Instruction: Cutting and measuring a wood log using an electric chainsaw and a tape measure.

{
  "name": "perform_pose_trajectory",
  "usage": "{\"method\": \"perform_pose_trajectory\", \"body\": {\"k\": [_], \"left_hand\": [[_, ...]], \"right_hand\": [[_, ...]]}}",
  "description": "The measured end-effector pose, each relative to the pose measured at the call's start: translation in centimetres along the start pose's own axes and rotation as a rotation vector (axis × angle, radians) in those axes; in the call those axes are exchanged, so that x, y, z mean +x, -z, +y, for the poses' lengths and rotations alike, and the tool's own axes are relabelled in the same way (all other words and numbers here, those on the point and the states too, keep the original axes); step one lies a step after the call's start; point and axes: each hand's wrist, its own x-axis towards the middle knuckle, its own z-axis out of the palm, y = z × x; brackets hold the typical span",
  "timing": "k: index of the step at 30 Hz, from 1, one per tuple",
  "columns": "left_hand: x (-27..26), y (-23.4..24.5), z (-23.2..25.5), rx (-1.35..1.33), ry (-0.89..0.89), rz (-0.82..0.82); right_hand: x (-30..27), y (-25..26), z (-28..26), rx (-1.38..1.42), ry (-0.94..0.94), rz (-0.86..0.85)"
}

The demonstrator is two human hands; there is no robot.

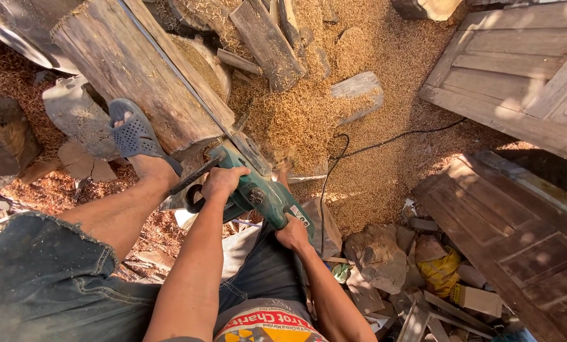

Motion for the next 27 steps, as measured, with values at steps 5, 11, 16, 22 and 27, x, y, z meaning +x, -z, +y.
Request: {"method": "perform_pose_trajectory", "body": {"k": [5, 11, 16, 22, 27], "left_hand": [[0.5, 0.0, -0.2, 0.005, -0.004, 0.031], [-0.4, 0.6, 0.4, -0.022, 0.02, -0.021], [-0.7, 0.8, 0.6, -0.028, 0.014, -0.033], [0.1, -0.1, 0.2, -0.026, -0.002, -0.029], [0.7, -0.8, -0.7, -0.023, -0.055, -0.003]], "right_hand": [[-0.8, 0.5, -0.8, -0.018, -0.025, 0.006], [-0.2, 0.0, 0.0, -0.014, -0.018, 0.025], [-0.7, 0.7, -0.9, -0.014, -0.044, 0.016], [-0.3, 0.8, -0.5, -0.012, -0.04, 0.01], [-0.1, 0.7, -0.3, -0.057, -0.01, 0.021]]}}
